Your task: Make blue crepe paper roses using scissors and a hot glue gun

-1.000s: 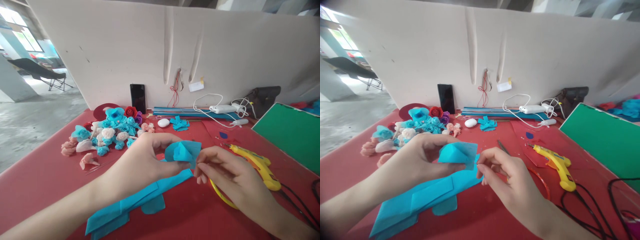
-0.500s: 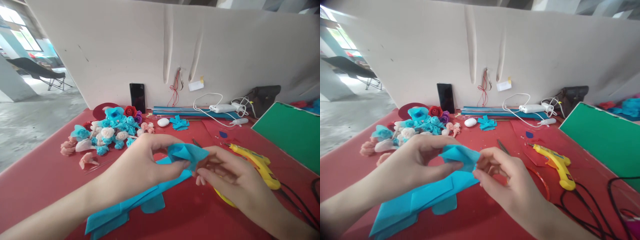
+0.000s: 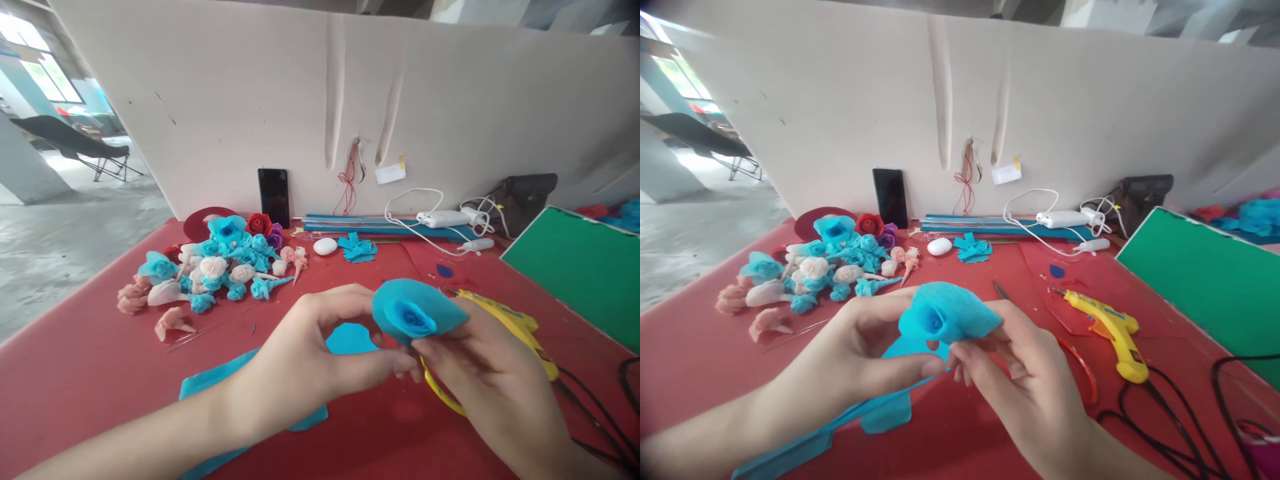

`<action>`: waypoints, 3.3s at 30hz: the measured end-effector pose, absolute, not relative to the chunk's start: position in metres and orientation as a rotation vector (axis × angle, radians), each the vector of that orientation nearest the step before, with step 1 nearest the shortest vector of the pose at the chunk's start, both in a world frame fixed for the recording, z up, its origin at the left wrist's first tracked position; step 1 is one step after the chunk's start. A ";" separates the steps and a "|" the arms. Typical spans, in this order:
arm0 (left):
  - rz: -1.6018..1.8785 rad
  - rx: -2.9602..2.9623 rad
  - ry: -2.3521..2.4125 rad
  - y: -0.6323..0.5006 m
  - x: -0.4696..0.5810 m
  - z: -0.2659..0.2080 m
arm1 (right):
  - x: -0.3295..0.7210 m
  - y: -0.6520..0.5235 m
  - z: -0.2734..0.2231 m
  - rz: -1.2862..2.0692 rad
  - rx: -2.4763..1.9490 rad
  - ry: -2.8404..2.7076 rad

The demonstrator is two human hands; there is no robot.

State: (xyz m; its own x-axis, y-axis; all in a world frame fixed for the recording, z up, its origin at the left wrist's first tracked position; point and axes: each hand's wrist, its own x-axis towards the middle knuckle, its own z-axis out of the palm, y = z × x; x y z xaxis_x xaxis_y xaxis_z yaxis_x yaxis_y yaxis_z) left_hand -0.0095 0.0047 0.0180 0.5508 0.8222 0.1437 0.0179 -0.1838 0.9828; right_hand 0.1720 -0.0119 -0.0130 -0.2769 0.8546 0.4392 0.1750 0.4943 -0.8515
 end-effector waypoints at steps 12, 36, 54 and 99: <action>1.076 1.822 0.662 0.004 -0.014 0.014 | 0.169 -0.010 -0.008 0.675 -1.070 -1.773; 1.103 1.730 0.811 0.003 -0.008 0.020 | 0.167 -0.007 -0.006 0.702 -1.063 -1.691; 1.010 1.686 0.704 0.011 -0.017 0.012 | 0.171 -0.012 -0.013 1.343 -0.916 -1.436; 1.091 2.020 0.597 0.014 -0.020 0.019 | 0.166 -0.016 -0.012 1.535 -0.736 -1.474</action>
